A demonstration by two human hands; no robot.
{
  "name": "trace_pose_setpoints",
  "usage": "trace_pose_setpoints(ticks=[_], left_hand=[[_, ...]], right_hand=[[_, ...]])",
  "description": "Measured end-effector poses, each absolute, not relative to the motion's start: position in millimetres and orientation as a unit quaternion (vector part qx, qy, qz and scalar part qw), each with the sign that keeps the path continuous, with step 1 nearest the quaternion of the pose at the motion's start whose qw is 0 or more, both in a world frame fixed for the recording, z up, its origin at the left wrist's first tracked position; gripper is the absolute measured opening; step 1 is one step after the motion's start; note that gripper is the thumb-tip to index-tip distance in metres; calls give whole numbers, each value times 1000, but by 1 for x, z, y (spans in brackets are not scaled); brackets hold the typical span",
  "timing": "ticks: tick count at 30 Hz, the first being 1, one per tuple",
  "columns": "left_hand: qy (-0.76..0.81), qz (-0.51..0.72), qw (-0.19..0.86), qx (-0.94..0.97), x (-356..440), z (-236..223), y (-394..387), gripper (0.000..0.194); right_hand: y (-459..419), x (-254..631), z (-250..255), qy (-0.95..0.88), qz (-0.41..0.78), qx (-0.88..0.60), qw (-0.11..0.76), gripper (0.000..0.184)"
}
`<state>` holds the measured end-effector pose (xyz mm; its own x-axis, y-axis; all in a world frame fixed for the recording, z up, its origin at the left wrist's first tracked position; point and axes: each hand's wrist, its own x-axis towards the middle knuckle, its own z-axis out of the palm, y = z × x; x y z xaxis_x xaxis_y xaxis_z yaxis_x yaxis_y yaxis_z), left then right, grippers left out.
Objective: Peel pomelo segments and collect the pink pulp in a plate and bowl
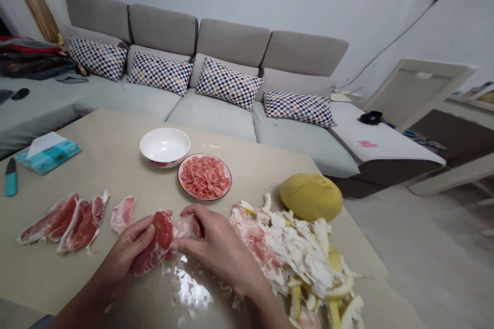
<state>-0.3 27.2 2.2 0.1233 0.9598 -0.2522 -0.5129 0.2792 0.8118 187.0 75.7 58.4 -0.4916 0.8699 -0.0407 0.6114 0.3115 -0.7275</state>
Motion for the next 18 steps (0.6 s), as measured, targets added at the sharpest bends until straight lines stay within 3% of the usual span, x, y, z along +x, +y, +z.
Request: trace_pose_setpoints(ticks=[3, 7, 11, 18], left_hand=[[396, 524, 703, 272, -1, 0, 27, 45], [377, 522, 710, 288, -2, -2, 27, 44], [358, 511, 719, 306, -3, 2, 25, 28], [354, 526, 728, 261, -19, 2, 25, 24]], right_hand=[[75, 182, 58, -806, 371, -435, 156, 20], [71, 179, 59, -838, 351, -372, 191, 20], [67, 180, 64, -864, 308, -339, 207, 22], [83, 231, 79, -801, 61, -489, 341, 29]])
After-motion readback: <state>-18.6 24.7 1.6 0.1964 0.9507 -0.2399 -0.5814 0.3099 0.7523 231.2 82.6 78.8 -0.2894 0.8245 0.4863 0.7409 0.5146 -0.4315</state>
